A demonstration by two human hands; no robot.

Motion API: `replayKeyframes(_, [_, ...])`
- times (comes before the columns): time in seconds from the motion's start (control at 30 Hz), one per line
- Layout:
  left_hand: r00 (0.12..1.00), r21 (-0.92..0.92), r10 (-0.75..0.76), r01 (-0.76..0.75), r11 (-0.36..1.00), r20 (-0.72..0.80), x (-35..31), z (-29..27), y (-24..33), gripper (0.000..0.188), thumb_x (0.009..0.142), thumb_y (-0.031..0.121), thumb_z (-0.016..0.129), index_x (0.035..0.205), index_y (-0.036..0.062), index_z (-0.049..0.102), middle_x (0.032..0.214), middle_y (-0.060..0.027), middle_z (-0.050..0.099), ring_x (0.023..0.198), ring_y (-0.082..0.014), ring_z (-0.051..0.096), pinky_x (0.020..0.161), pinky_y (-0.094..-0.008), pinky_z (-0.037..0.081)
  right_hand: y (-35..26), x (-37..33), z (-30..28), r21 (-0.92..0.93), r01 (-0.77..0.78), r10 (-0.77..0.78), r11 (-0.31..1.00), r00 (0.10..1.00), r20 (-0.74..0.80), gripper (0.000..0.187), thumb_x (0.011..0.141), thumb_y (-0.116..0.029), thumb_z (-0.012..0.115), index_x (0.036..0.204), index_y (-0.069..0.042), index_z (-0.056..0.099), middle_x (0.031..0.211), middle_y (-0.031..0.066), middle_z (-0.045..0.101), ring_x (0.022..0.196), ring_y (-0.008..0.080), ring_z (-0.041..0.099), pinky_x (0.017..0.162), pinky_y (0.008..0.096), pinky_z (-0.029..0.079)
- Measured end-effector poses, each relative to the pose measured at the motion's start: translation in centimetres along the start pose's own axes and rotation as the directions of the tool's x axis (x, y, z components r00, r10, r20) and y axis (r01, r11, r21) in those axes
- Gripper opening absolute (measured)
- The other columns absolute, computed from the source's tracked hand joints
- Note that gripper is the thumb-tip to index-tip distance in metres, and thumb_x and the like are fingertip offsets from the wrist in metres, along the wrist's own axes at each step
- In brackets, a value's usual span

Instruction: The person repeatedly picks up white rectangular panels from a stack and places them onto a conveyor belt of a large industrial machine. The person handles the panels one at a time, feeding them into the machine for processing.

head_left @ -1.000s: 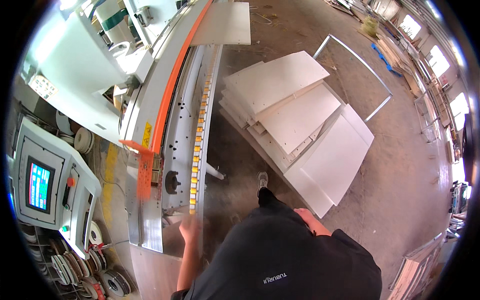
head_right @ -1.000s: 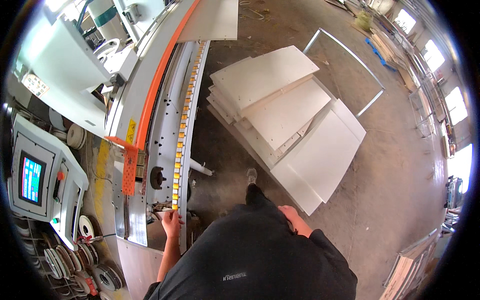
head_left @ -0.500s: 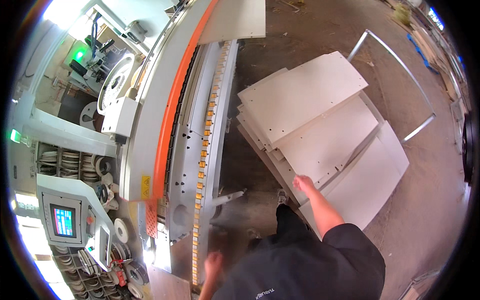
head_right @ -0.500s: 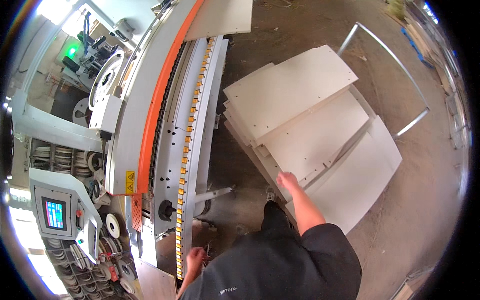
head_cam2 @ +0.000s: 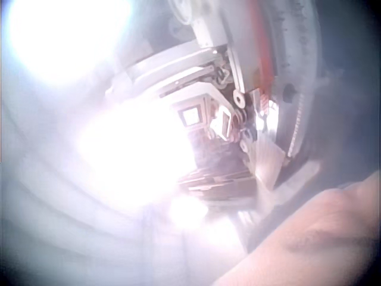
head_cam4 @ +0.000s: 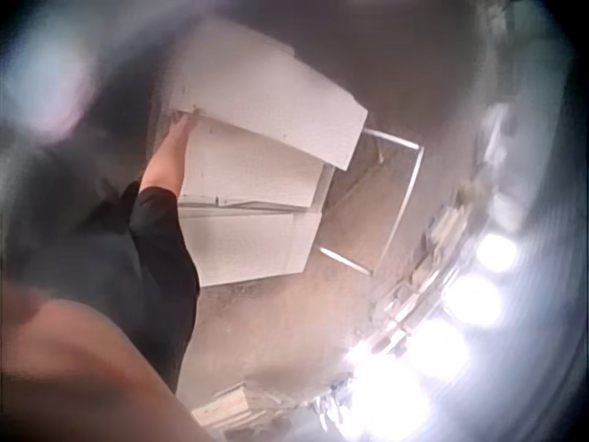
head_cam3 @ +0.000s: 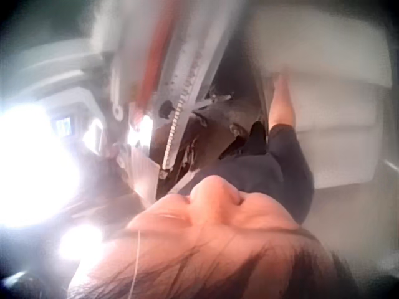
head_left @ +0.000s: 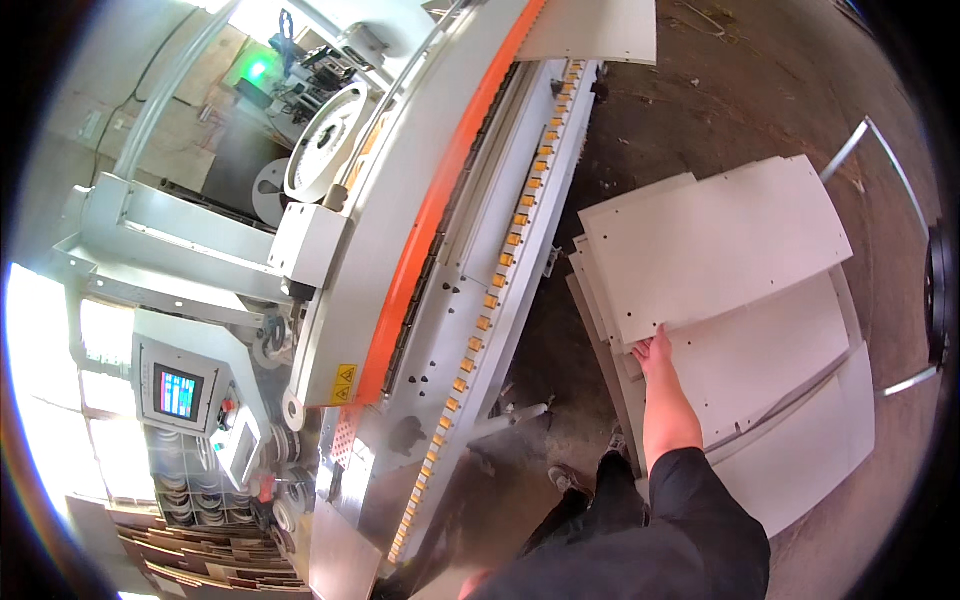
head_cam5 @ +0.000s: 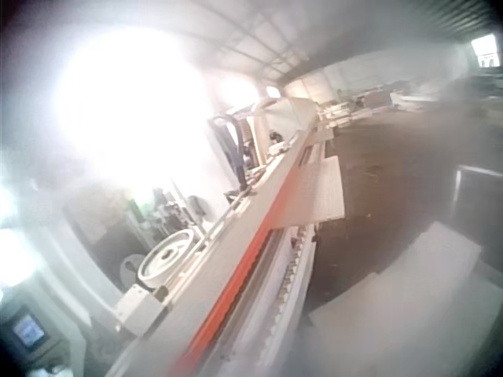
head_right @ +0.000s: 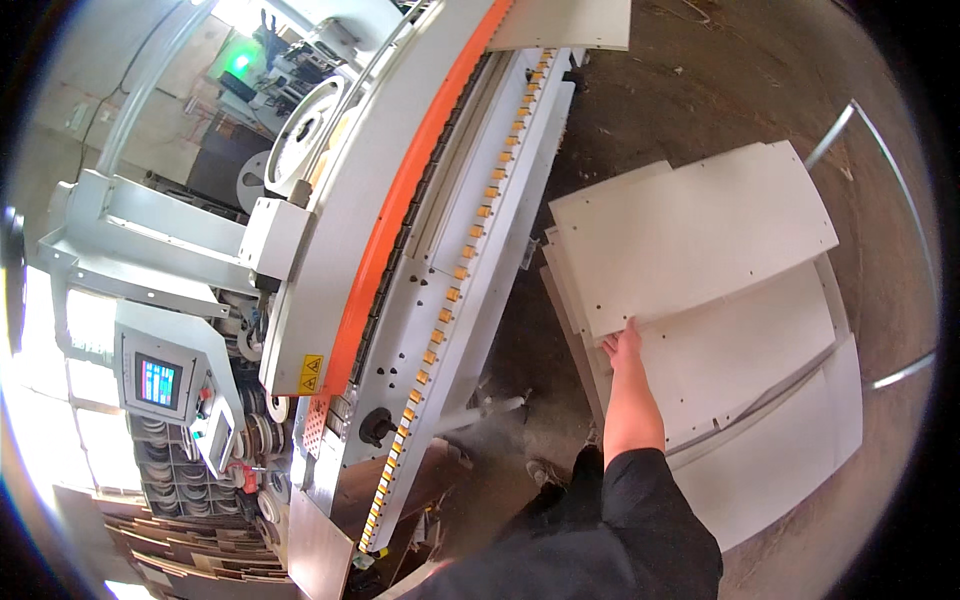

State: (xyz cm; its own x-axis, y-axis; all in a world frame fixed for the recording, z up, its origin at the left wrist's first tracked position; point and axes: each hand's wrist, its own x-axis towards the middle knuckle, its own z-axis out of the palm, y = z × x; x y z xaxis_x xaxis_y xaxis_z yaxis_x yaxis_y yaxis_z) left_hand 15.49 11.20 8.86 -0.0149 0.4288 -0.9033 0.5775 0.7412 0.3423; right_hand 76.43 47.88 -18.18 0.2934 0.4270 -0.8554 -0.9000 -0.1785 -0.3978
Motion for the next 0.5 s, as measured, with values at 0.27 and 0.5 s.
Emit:
replayKeyframes(0.27, [0.999, -0.141, 0.004, 0.003, 0.990, 0.047, 3.8, 1.2, 0.7, 0.035, 0.098, 0.031, 0.068, 0.123, 0.0072, 0.070, 0.116, -0.0122, 0.074, 0.108, -0.0233, 0.070, 0.095, -0.0375, 0.054, 1.4, -5.2, -9.1, -0.015, 0.051, -0.052, 0.999, 0.994, -0.095, 0.074, 0.105, -0.067, 0.039, 0.153, -0.011, 0.044, 0.151, 0.0116, 0.054, 0.136, 0.0340, 0.055, 0.112, 0.0535, 0.041])
replayKeyframes(0.5, [0.869, 0.430, 0.466, -0.489, 0.759, 0.165, 13.7, 0.0, 3.5, 0.031, 0.092, 0.033, 0.067, 0.116, 0.0129, 0.069, 0.109, -0.0119, 0.070, 0.099, -0.0323, 0.069, 0.081, -0.0459, 0.058, 4.8, -10.2, -21.8, -0.020, -0.011, 0.004, 1.000, 0.956, -0.293, 0.075, 0.102, -0.068, 0.048, 0.145, -0.008, 0.051, 0.136, 0.0131, 0.064, 0.120, 0.0330, 0.065, 0.096, 0.0522, 0.055])
